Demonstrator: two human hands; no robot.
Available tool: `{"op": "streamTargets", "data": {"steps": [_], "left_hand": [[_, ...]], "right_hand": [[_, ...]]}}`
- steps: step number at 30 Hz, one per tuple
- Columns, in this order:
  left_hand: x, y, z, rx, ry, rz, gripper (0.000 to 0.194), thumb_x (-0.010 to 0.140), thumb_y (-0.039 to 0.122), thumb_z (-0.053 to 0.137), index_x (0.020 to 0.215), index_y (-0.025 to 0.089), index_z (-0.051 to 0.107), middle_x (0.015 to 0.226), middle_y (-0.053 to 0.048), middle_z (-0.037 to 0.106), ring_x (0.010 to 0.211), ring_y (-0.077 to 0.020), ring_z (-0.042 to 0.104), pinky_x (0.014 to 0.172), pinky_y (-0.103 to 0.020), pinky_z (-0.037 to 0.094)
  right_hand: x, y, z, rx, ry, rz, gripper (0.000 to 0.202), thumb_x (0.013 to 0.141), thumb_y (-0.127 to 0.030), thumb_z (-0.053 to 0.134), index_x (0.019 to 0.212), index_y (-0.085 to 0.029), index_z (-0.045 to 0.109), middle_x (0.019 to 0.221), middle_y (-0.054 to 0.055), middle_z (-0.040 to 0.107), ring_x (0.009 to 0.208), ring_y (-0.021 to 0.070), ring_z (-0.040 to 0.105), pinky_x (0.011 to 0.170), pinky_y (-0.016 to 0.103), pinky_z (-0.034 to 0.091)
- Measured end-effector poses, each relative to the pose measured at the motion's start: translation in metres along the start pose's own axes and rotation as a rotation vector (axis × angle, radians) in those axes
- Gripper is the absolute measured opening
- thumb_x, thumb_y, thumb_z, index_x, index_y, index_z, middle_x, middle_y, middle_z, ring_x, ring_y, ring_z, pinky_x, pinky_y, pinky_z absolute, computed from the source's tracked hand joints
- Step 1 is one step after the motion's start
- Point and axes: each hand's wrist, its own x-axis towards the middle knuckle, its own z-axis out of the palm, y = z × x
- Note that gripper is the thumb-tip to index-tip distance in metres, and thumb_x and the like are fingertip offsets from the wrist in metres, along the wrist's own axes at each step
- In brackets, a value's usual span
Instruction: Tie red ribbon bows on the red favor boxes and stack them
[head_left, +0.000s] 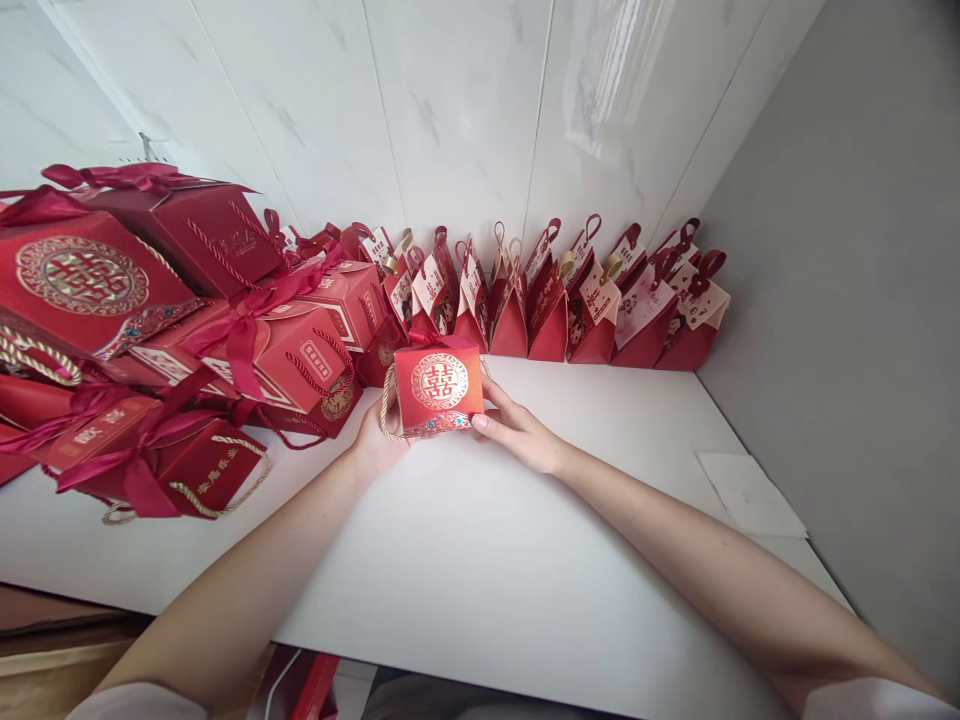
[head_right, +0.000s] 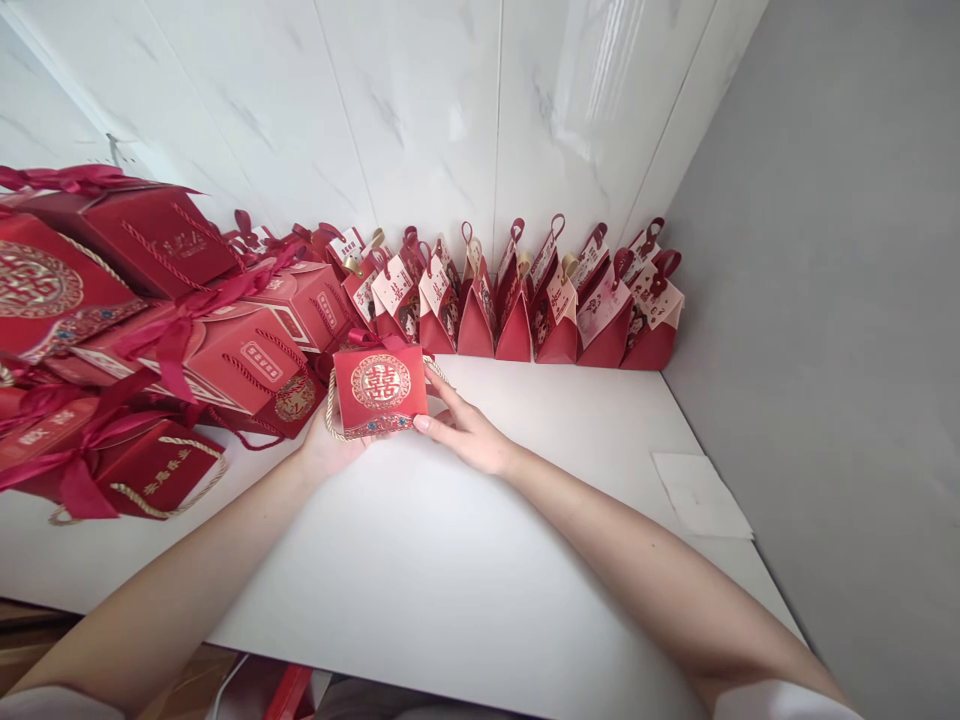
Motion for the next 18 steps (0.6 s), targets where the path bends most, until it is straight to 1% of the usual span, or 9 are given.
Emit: {"op": "streamTargets", "data": {"steps": [4, 6, 8, 10, 15, 18], "left_hand": [[0.0, 0.0, 0.001, 0.028, 0.0, -0.014, 0.028, 0.09, 0.035, 0.05, 0.099, 0.016, 0.068, 0.089, -0.011, 0.075, 0.076, -0.0264, 0.071, 0.061, -0.038, 0.059], [0.0, 0.0, 0.002, 0.048, -0.018, -0.02, 0.026, 0.088, 0.032, 0.051, 0.096, 0.016, 0.069, 0.089, -0.011, 0.076, 0.076, -0.0268, 0.071, 0.06, -0.038, 0.059], [-0.001, 0.001, 0.003, 0.069, -0.037, -0.024, 0.025, 0.087, 0.031, 0.053, 0.095, 0.015, 0.07, 0.088, -0.011, 0.076, 0.077, -0.0277, 0.071, 0.061, -0.039, 0.06], [-0.001, 0.001, 0.004, 0.084, -0.056, -0.023, 0.024, 0.085, 0.031, 0.055, 0.094, 0.015, 0.071, 0.088, -0.011, 0.076, 0.077, -0.0283, 0.071, 0.061, -0.039, 0.06], [-0.002, 0.0, 0.002, 0.089, -0.078, -0.017, 0.025, 0.085, 0.034, 0.056, 0.095, 0.016, 0.07, 0.09, -0.01, 0.076, 0.077, -0.0283, 0.071, 0.059, -0.039, 0.06], [-0.001, -0.001, 0.0, 0.087, -0.07, -0.002, 0.026, 0.086, 0.036, 0.055, 0.098, 0.018, 0.069, 0.091, -0.01, 0.076, 0.076, -0.0284, 0.07, 0.058, -0.039, 0.059]], "right_hand": [[0.0, 0.003, 0.001, -0.001, 0.034, 0.007, 0.074, 0.091, -0.048, 0.058, 0.153, -0.032, 0.022, 0.156, 0.008, 0.031, 0.103, 0.0222, 0.061, 0.087, 0.039, 0.054], [0.0, 0.006, 0.002, -0.01, 0.059, 0.007, 0.073, 0.09, -0.05, 0.059, 0.153, -0.032, 0.024, 0.152, 0.009, 0.036, 0.094, 0.02, 0.063, 0.086, 0.04, 0.053], [0.0, 0.009, 0.002, -0.025, 0.087, 0.001, 0.076, 0.088, -0.05, 0.062, 0.152, -0.031, 0.024, 0.146, 0.01, 0.043, 0.089, 0.0193, 0.062, 0.085, 0.04, 0.053], [0.0, 0.012, 0.002, -0.041, 0.104, -0.014, 0.079, 0.086, -0.05, 0.065, 0.151, -0.03, 0.025, 0.141, 0.011, 0.046, 0.089, 0.0197, 0.062, 0.087, 0.041, 0.053], [0.001, 0.015, 0.001, -0.054, 0.108, -0.049, 0.079, 0.085, -0.048, 0.067, 0.15, -0.029, 0.026, 0.142, 0.011, 0.044, 0.103, 0.0234, 0.058, 0.091, 0.042, 0.051], [0.001, 0.014, 0.001, -0.047, 0.102, -0.041, 0.08, 0.085, -0.047, 0.067, 0.15, -0.029, 0.025, 0.14, 0.011, 0.045, 0.1, 0.0223, 0.059, 0.089, 0.041, 0.051]]}}
